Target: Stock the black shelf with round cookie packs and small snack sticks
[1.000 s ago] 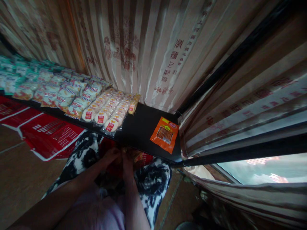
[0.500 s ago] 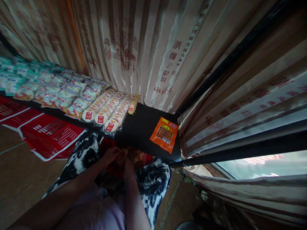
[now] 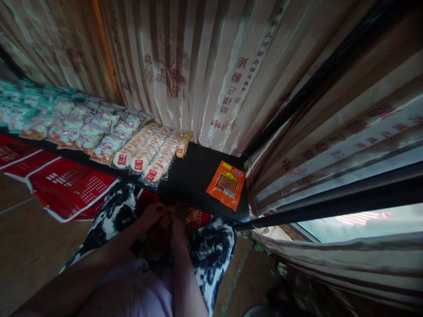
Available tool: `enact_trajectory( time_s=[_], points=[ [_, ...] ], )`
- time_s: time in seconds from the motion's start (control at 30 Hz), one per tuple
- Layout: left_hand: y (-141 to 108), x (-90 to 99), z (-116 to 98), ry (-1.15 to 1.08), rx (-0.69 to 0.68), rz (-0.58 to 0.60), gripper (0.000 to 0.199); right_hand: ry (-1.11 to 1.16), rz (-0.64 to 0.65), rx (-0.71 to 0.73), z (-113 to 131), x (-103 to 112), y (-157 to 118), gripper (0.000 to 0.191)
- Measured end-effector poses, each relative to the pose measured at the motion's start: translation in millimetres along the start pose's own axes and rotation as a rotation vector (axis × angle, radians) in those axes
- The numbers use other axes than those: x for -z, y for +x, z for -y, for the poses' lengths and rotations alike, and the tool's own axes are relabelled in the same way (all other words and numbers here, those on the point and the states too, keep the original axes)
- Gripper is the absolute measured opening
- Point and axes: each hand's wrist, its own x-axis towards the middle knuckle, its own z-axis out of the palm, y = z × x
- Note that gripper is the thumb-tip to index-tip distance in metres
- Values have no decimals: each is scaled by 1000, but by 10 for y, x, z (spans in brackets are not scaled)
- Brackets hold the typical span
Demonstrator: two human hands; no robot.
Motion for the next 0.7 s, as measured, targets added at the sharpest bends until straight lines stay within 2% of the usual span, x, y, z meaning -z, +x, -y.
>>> enact_trajectory(
  time_s=[0.17, 0.3, 0.4, 0.53, 0.63, 0.7],
  points=[
    [-2, 7, -19, 2, 1, -10, 9, 3, -18, -40, 84, -18, -31, 35],
    [20, 41, -21, 11, -6, -52, 12, 15, 102, -13, 195, -30, -85, 36],
    [44, 72, -5, -21, -4, -74, 23, 30, 176, 7, 258, -30, -113, 39],
    [41, 112, -35, -148, 18, 47, 45, -6, 199, 10, 285, -27, -112, 38],
    [17, 138, -90, -188, 40, 130, 43, -11, 219, 31, 255, -12, -96, 38],
    [3, 148, -111, -202, 38, 141, 39, 7, 246, 33, 227, 4, -85, 40]
  ],
)
